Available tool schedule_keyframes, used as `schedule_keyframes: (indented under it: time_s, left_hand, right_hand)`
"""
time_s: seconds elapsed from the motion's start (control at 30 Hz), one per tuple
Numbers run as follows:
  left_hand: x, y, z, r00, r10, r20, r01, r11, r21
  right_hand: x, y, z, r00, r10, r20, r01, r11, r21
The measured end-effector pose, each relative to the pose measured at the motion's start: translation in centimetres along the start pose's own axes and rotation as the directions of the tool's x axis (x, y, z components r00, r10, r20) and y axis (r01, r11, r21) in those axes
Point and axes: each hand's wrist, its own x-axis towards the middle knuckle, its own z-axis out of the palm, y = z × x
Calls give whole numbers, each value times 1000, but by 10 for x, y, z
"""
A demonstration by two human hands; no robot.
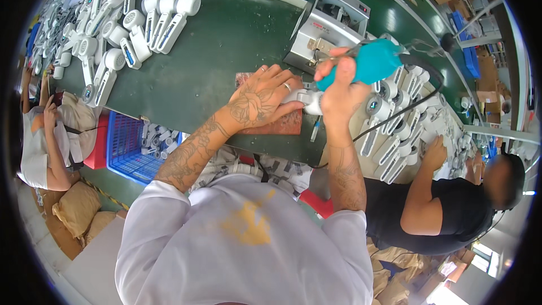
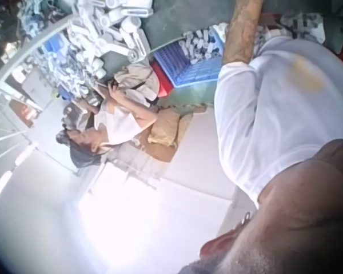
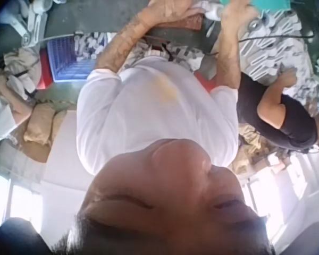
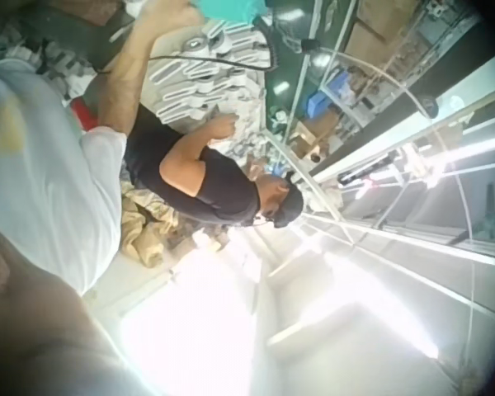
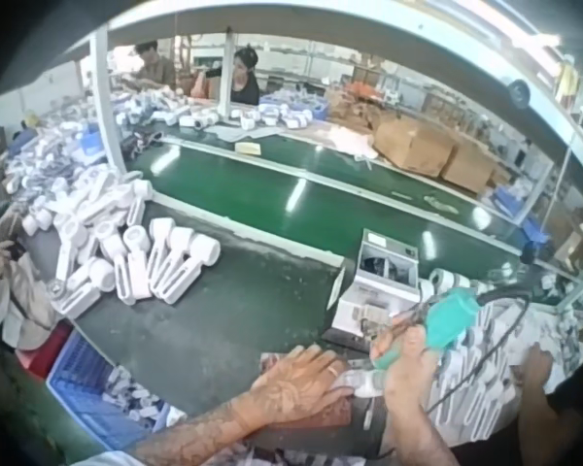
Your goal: Assembling components of portable handheld fans using an electric screwdriver on an assembly line.
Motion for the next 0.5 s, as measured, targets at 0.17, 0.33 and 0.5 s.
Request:
schedule_keyframes:
  time_s: [0.17, 0.33, 0.5]
  left_hand:
    - [-2, 1, -3, 999, -21, 25, 22, 999, -36]
    - [-4, 3, 0, 998, -7, -65, 3, 998, -65]
    - [-1, -2, -1, 999, -9, -30, 7, 996, -85]
  right_hand:
    - [36, -2, 11, 975, -193, -108, 186, 980, -71]
    - [40, 24, 7, 965, -260, -40, 258, 965, -50]
    - [34, 5, 11, 993, -114, -28, 111, 991, -81]
